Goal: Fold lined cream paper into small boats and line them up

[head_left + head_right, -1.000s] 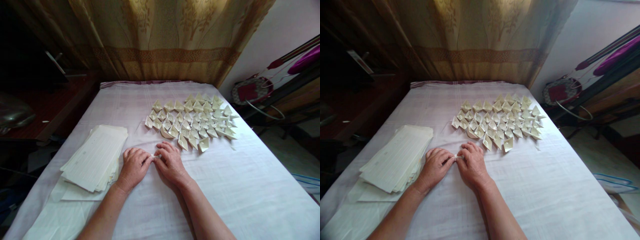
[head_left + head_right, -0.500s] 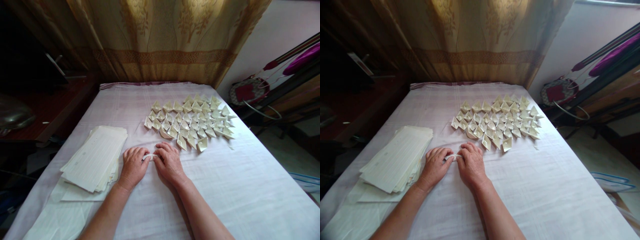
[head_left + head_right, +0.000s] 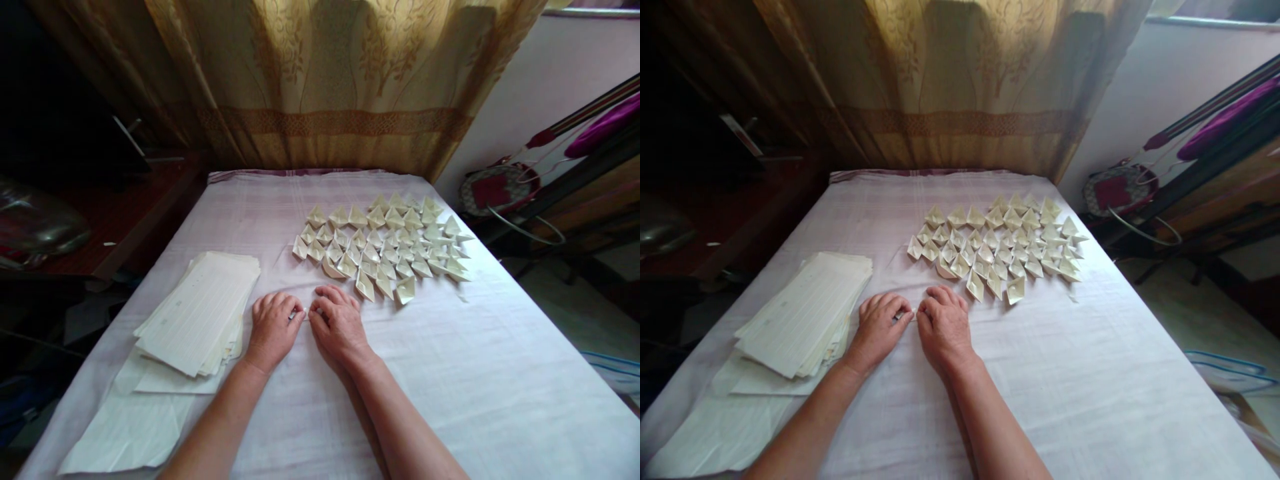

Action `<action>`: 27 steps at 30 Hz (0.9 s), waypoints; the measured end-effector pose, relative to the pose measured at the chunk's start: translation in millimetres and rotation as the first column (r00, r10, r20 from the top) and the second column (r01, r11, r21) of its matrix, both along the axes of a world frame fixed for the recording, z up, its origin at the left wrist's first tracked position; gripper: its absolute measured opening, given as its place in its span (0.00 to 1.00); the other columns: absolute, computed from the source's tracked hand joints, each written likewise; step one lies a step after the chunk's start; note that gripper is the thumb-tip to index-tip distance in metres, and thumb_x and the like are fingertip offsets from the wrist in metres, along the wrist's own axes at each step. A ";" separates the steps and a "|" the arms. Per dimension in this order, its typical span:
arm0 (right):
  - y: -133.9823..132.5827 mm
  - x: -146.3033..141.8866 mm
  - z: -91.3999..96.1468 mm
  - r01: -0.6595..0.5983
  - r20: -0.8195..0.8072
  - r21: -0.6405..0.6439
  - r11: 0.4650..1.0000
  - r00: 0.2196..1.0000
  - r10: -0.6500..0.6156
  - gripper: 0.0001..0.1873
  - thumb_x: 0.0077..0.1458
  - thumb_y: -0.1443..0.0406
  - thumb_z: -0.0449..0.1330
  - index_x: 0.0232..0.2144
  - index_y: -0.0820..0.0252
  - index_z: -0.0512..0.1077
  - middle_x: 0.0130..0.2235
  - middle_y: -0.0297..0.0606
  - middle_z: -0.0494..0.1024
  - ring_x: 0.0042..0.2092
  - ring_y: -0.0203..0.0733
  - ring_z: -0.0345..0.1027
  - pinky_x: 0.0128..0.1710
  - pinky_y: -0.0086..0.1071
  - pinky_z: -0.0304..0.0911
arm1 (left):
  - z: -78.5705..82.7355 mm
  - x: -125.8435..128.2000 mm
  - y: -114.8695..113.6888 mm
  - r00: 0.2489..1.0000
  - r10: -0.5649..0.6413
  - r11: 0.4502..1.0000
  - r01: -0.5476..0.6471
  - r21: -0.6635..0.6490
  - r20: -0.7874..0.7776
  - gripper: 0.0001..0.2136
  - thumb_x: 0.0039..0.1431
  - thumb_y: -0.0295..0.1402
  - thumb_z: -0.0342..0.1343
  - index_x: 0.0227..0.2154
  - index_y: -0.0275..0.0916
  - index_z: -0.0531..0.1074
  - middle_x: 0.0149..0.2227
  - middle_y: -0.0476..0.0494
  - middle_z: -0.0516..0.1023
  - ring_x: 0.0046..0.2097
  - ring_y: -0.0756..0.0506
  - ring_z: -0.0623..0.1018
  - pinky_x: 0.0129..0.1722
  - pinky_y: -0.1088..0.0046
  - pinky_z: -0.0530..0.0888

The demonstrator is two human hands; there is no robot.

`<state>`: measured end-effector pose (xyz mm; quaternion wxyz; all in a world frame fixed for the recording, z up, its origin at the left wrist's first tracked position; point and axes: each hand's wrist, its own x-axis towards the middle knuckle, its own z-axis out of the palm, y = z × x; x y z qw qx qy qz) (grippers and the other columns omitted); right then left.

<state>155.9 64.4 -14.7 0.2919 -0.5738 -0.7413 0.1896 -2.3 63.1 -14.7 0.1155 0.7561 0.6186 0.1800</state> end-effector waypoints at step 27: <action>-3.7 -1.1 1.4 0.088 0.033 -0.057 0.995 0.996 -0.086 0.03 0.53 0.68 0.62 0.31 0.54 0.75 0.54 0.38 0.75 0.60 0.49 0.61 0.56 0.45 0.51 | 14.9 -18.2 11.6 0.995 -0.096 0.970 0.088 -0.227 -0.025 0.07 0.56 0.30 0.56 0.38 0.44 0.71 0.44 0.47 0.76 0.50 0.41 0.72 0.51 0.63 0.65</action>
